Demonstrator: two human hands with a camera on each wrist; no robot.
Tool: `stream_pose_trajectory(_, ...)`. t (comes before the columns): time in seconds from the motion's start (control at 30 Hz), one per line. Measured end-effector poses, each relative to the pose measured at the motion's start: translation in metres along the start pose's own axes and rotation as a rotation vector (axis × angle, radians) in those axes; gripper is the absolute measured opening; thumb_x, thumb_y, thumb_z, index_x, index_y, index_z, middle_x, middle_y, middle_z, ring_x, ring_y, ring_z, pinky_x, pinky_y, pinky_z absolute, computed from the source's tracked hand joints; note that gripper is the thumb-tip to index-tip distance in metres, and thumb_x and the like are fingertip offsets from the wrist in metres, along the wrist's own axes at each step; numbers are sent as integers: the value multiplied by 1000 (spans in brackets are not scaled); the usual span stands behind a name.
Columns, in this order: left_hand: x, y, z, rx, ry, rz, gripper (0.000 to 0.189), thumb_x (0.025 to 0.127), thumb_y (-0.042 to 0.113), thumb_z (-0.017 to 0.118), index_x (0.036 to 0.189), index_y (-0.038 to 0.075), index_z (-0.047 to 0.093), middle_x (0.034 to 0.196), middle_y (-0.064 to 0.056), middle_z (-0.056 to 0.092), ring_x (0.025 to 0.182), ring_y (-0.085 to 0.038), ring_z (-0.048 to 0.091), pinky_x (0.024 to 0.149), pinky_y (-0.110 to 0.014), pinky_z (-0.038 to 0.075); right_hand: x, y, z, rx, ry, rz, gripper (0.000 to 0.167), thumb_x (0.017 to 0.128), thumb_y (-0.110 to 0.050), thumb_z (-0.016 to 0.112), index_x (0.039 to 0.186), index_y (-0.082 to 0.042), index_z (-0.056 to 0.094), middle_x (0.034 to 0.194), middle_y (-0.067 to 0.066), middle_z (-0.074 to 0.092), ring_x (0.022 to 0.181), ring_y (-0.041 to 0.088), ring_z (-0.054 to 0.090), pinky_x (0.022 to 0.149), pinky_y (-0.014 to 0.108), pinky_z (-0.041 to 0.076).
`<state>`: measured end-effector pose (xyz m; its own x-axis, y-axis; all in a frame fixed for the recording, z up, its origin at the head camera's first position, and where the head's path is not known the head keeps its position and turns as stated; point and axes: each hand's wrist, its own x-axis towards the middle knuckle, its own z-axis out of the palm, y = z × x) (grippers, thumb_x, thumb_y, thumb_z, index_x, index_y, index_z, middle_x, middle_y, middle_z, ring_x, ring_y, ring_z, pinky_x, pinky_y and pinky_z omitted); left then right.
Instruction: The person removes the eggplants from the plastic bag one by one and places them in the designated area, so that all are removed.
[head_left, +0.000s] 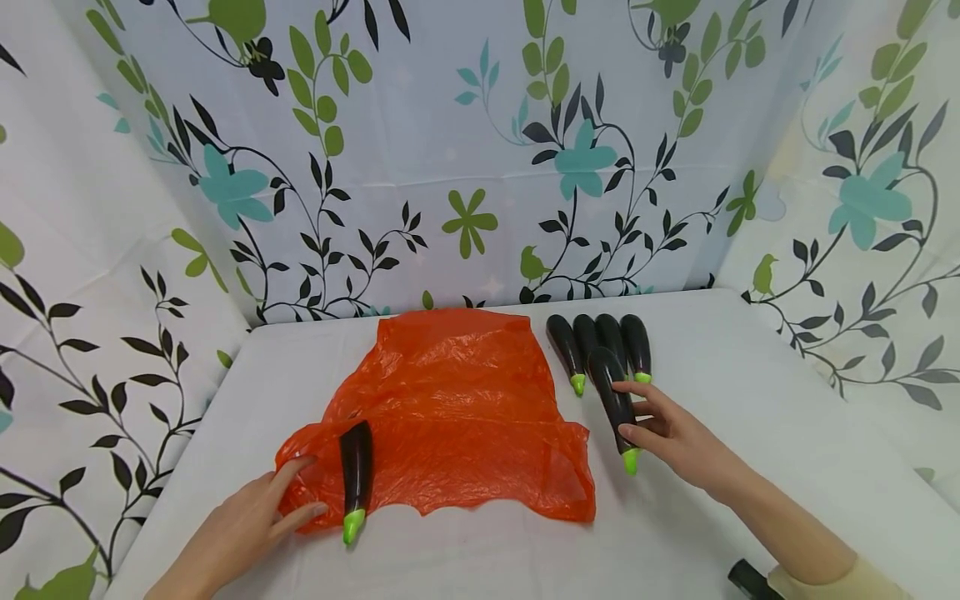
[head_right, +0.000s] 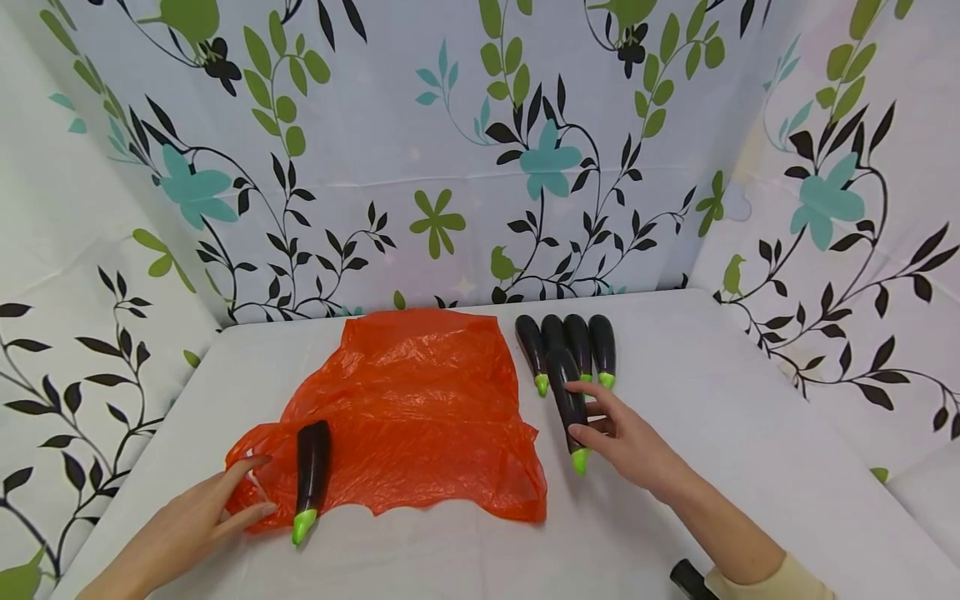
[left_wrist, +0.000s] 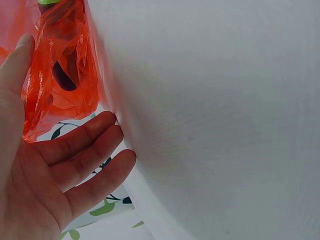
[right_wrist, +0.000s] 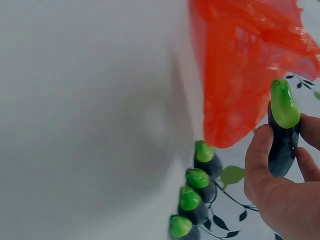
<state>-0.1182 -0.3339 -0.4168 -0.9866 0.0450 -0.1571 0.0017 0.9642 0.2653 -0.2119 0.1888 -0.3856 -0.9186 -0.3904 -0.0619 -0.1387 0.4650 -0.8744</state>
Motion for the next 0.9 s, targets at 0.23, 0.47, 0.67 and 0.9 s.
stream_pose_trajectory(0.23,0,1,-2,-3,-10,-4,81,82,66,62,139,10,45,111,-15,64,96,-36,62,79,-60,53,8,22,8,-47,-51,60,57,94,-29,66,145,-24,40,132,22,49,109,31,60,85,45,56)
stream_pose_trajectory(0.47,0,1,-2,4,-4,-2,82,82,66,62,139,10,46,110,-15,64,95,-35,62,79,-60,53,10,30,17,-95,-84,96,56,94,-27,67,144,-24,42,126,19,53,106,28,60,80,44,57)
stream_pose_trajectory(0.67,0,2,-2,2,-4,-4,81,82,65,63,139,9,46,110,-14,64,95,-35,62,79,-60,53,11,33,19,-136,-75,95,57,93,-24,68,143,-23,43,122,17,55,102,26,60,78,42,58)
stream_pose_trajectory(0.9,0,3,-3,5,-5,-6,81,82,65,63,138,9,46,108,-13,64,93,-33,62,78,-59,53,15,35,19,-151,-80,80,55,93,-24,69,142,-21,44,119,17,56,97,24,60,77,39,58)
